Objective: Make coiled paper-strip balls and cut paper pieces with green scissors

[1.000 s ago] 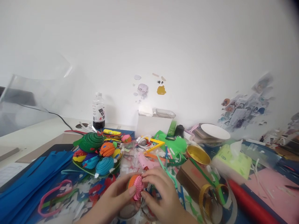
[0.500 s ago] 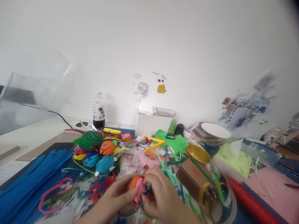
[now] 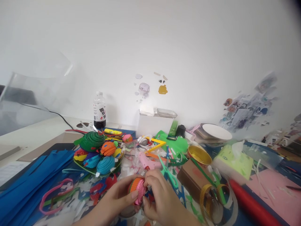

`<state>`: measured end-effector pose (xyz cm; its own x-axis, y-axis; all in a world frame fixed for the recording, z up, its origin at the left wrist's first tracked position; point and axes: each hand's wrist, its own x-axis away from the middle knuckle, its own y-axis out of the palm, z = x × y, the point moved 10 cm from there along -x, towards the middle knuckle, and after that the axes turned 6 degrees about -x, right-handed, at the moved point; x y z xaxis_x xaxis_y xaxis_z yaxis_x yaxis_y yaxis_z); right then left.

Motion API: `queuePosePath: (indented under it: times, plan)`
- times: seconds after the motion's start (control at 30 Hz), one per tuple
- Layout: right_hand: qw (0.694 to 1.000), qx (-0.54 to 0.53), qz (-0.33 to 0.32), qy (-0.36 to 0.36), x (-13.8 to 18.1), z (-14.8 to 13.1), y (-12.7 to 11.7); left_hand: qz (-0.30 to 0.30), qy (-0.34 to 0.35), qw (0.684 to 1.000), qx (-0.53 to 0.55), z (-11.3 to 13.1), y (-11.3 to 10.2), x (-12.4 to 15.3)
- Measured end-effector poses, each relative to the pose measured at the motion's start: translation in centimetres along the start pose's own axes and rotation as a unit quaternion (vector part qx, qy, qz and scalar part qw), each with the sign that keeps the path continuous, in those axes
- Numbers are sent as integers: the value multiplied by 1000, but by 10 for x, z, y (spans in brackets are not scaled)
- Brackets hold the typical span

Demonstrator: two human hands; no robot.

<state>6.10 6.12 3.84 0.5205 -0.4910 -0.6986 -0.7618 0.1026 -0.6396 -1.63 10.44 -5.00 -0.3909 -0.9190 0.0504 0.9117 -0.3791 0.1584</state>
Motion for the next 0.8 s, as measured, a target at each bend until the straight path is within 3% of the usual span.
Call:
queuePosePath:
  times: [0.5,0.8]
  plan:
    - [1000,-15,-5,2,1,0,0,7,21,1000,16,4,0,1]
    - [1000,-18,-4,-1,-1,0,-1,15,51,998,-30,1,-7,-4]
